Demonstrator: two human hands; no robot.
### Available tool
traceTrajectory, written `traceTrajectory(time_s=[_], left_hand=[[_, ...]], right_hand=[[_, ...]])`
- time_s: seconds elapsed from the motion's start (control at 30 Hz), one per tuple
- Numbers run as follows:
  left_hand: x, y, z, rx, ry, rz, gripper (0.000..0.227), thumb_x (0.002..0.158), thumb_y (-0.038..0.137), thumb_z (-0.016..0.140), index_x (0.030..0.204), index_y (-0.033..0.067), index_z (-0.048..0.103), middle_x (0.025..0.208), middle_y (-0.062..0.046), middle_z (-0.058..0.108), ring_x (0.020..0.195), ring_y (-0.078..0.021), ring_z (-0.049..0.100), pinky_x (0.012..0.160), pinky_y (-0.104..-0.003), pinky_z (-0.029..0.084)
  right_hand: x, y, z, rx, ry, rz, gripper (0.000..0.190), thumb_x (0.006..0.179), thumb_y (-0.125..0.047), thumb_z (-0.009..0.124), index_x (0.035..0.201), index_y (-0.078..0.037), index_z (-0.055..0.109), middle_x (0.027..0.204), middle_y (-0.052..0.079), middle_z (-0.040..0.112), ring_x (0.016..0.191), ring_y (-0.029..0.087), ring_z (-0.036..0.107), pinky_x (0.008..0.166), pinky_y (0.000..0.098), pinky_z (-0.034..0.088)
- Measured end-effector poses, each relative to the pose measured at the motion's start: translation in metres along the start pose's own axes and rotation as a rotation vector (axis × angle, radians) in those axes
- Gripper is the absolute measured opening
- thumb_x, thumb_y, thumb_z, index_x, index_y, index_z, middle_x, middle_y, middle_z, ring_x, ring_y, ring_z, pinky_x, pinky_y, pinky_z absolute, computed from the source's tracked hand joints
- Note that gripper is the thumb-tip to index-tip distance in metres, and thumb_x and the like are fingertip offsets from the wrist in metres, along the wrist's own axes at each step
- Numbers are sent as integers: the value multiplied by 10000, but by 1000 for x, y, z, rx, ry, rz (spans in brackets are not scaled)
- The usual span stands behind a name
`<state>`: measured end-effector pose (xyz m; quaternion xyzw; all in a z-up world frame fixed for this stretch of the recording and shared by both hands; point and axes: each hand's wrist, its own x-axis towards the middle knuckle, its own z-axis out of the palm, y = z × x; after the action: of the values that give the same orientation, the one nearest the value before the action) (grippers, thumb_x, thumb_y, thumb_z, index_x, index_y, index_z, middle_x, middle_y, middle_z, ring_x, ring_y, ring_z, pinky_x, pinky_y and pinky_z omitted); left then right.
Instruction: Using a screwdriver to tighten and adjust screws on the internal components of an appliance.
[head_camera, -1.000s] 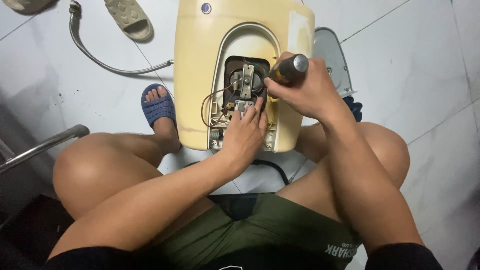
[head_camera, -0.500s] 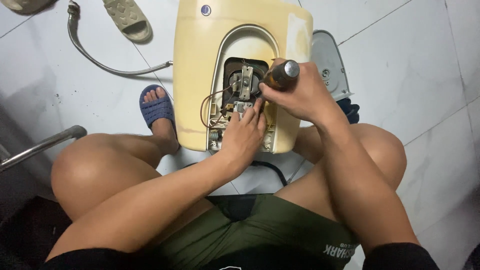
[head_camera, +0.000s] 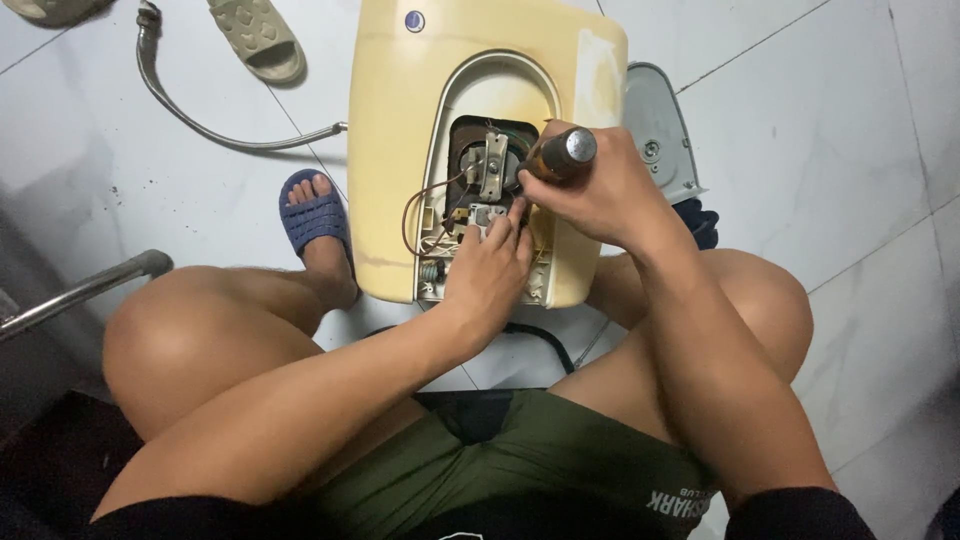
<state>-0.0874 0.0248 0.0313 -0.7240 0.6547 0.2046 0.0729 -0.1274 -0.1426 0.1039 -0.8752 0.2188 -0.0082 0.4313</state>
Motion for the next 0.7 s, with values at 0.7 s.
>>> traceTrajectory(time_s=[0.7], left_hand=[[-7, 1, -10, 10, 11, -29, 563, 982, 154, 557, 1528, 72, 448, 1514, -257, 478, 1129, -305, 435, 857, -426, 382]], right_hand=[[3, 0, 7, -84, -55, 40, 247, 889, -227, 791, 997, -34, 681, 861, 241, 721, 876, 453, 723, 809, 516, 556]])
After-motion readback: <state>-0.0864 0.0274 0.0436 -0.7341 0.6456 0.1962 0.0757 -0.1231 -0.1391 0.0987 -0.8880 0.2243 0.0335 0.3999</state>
